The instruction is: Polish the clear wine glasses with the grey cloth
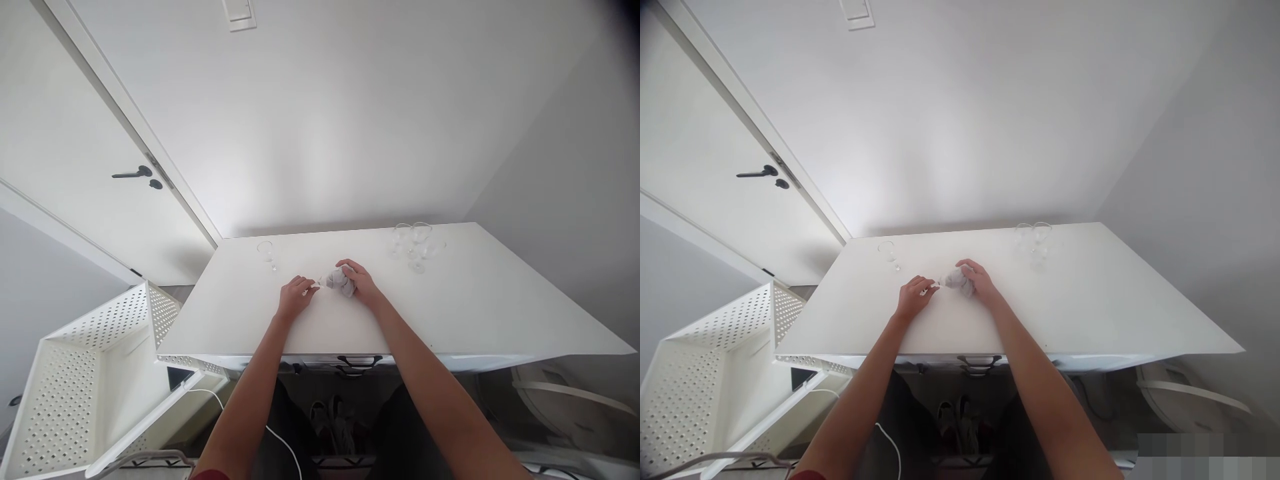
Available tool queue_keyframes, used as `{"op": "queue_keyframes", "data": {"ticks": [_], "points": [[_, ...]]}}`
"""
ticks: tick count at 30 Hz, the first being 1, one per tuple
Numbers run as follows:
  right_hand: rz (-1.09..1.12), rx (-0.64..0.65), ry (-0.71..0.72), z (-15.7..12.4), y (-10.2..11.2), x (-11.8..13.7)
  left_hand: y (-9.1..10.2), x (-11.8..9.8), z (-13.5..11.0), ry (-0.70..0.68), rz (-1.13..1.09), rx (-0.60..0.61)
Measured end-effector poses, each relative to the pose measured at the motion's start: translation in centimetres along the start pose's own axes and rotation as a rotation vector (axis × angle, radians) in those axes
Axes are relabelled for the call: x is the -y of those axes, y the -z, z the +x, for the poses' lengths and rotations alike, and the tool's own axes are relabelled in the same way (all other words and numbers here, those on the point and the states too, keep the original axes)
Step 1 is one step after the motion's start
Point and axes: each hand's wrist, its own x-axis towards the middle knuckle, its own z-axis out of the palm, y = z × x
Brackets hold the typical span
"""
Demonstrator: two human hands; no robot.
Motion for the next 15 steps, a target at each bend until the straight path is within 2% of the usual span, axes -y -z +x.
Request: {"op": "queue_keyframes", "data": {"ticks": [3,7,8,9,10,13,15], "points": [[0.026,-0.072,0.029,0.4,0.4,-0.1,0.1,-0.2,0.0,0.007,-0.009,0.005],[0.107,-0.367,0.127,1.1,1.4,-0.6,0.3,0.0,0.1,0.043,-0.038,-0.037],[0.126,-0.401,0.141,1.2,1.5,-0.7,0.3,0.0,0.1,0.052,-0.052,-0.054],[0.139,-0.380,0.141,1.2,1.4,-0.8,0.3,0.1,0.1,0.054,-0.066,-0.065],[0.145,-0.303,0.125,1.1,1.2,-0.8,0.3,0.1,0.1,0.048,-0.080,-0.062],[0.109,0.075,-0.004,0.5,0.0,-0.6,0.4,0.1,0.1,0.001,-0.108,0.017],[0.056,0.237,-0.100,0.1,-0.6,-0.4,0.4,0.1,0.1,-0.011,-0.114,0.064]]}}
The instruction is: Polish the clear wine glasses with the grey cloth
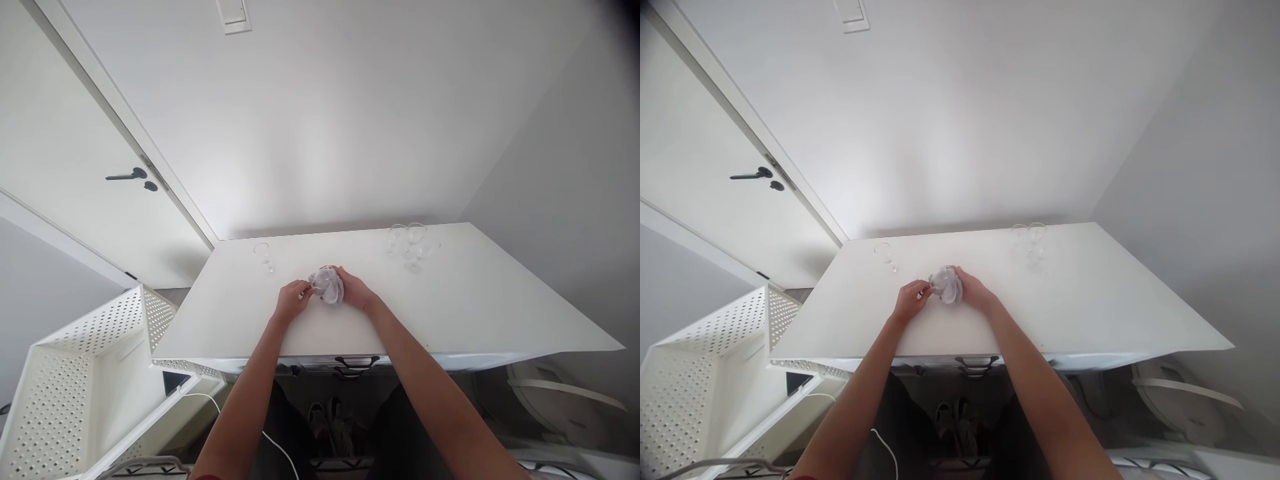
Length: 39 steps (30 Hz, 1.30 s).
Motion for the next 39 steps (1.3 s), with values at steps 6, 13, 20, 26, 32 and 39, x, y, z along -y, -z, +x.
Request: {"op": "queue_keyframes", "data": {"ticks": [6,13,20,26,32,39], "points": [[0.072,-0.129,0.210,-0.3,0.0,0.9,0.1,0.1,0.1,0.083,-0.039,-0.006],[0.038,-0.176,0.297,-0.6,0.3,0.9,0.1,-0.1,0.2,0.037,-0.012,0.129],[-0.202,-0.186,0.260,-0.6,-0.1,0.3,-0.3,-0.1,-0.1,-0.075,0.151,0.149],[-0.109,-0.129,0.125,-0.3,-0.3,0.3,-0.1,-0.4,-0.3,-0.154,0.136,0.127],[0.023,-0.087,-0.026,-0.1,-0.8,0.3,0.0,-0.2,-0.3,-0.112,0.081,0.050],[-0.222,-0.115,0.134,-0.2,-1.3,-0.4,0.3,-0.3,0.1,0.120,0.036,-0.103]]}}
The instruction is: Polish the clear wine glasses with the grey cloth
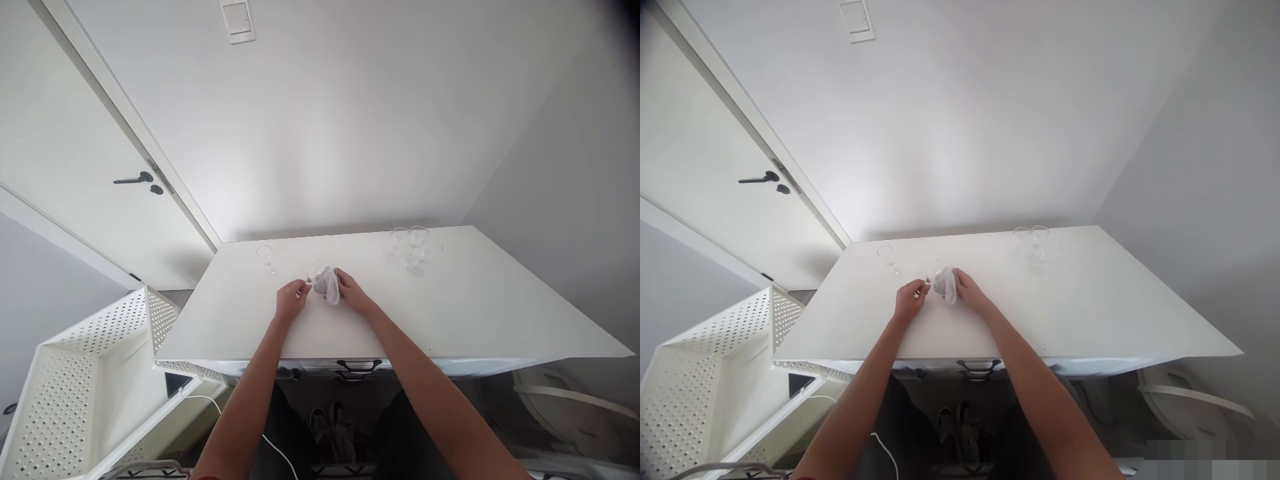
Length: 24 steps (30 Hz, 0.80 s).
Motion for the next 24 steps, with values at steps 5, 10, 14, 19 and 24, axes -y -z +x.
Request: {"op": "queue_keyframes", "data": {"ticks": [5,10,14,19,24], "points": [[-0.401,-0.173,0.289,0.2,-0.5,-1.2,-0.2,0.2,0.2,0.019,-0.010,0.005],[-0.817,-0.188,0.607,0.2,-0.8,-1.6,-0.2,0.2,0.2,-0.029,-0.076,0.022],[-1.062,-0.241,0.824,0.3,-1.0,-1.4,-0.4,0.3,0.1,-0.041,-0.067,0.017],[-1.243,-0.072,0.898,0.4,-1.1,-1.5,-0.6,0.3,0.0,-0.180,0.067,0.150],[-0.926,-0.304,0.624,0.5,-0.3,-1.9,-0.6,0.3,-0.2,-0.277,0.036,0.149]]}}
